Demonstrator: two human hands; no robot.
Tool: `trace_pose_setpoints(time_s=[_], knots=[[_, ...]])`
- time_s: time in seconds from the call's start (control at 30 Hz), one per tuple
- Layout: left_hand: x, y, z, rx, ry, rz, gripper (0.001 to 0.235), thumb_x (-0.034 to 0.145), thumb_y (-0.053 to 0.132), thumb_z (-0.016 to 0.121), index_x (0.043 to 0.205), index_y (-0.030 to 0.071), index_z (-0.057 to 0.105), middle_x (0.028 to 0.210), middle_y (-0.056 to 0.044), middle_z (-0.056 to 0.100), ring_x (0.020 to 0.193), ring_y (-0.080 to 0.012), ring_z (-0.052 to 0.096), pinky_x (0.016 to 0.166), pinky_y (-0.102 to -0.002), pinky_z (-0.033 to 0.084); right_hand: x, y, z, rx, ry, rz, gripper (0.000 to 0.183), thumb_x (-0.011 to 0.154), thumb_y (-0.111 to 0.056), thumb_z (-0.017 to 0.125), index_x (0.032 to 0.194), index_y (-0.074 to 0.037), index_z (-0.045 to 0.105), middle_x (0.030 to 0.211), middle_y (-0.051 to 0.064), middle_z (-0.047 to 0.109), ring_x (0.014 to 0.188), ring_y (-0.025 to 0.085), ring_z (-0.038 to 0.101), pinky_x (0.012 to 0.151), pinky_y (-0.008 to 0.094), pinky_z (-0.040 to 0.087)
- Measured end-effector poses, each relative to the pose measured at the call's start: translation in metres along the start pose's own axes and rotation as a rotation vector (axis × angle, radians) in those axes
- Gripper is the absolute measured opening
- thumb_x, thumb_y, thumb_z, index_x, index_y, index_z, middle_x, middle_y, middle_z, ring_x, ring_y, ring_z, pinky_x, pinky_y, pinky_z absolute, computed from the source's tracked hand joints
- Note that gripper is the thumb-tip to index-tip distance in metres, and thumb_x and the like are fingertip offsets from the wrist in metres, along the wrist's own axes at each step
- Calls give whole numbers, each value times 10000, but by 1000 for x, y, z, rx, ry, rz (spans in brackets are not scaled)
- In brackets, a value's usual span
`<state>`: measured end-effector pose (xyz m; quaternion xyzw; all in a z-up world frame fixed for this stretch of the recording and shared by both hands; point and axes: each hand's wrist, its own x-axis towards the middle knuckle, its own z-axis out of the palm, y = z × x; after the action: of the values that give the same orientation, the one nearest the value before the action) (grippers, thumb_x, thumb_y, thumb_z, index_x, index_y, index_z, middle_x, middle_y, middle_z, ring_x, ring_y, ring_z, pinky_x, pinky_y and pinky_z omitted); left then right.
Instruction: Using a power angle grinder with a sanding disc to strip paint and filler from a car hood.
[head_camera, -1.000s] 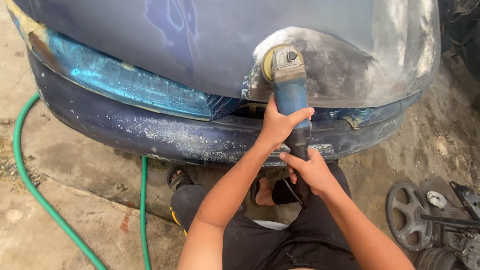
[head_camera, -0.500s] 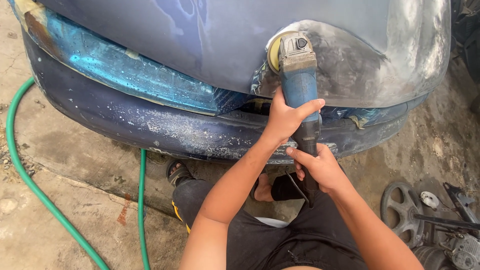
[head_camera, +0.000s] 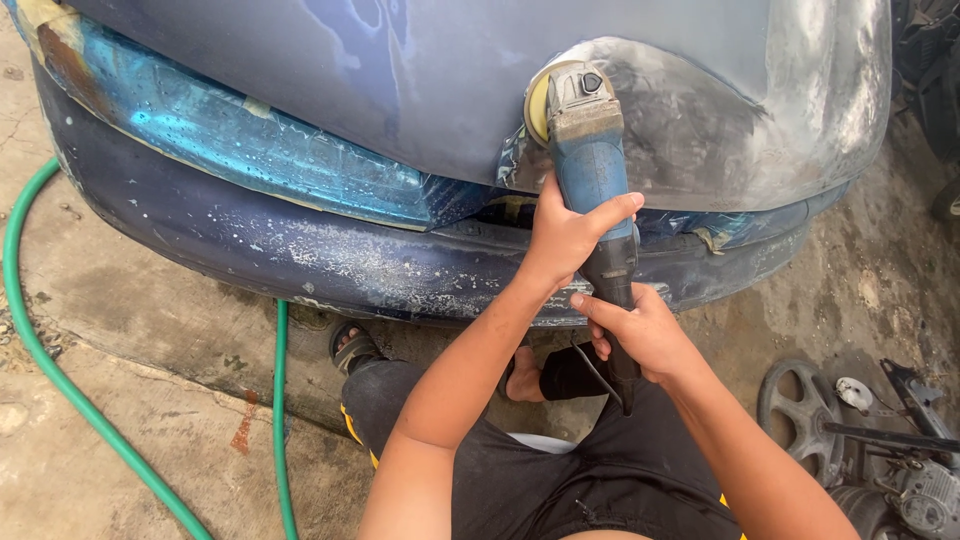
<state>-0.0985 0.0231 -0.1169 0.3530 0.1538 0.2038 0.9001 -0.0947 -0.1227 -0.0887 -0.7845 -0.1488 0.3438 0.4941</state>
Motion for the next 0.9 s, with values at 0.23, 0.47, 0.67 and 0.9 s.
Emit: trace_pose_setpoints(time_s=[0.23,0.47,0.67,0.9], knots=[[-2,5,2,9,22,-1,1066,630,401,924,1440,-38,389,1253,-315,586,1164,-527,626,929,-704,535,-6,-6,2,-2,20,9,350,945,-99,742,651,36,610,489,148,545,343,204,558,356,385,481],[-7,3,2,-18,38,16,939,640,355,936,1350,-30,457,1102,-276,657,1013,-458,701,850,-630,589,-8,-4,1,-5,7,29,343,936,-99,748,655,41,610,486,157,547,342,217,557,359,399,486],[-9,0,1,-57,37,23,826,665,306,937,1277,-25,491,1002,-247,704,918,-393,740,802,-575,622,-11,-2,-3,-38,-20,21,339,950,-104,730,664,46,624,483,158,565,349,217,570,373,398,496],[-11,1,3,-48,58,26,861,653,314,936,1302,-33,490,1034,-258,693,961,-410,729,832,-592,607,-10,-1,-3,-29,-22,30,331,943,-102,739,666,34,617,490,152,564,345,208,562,365,389,487]])
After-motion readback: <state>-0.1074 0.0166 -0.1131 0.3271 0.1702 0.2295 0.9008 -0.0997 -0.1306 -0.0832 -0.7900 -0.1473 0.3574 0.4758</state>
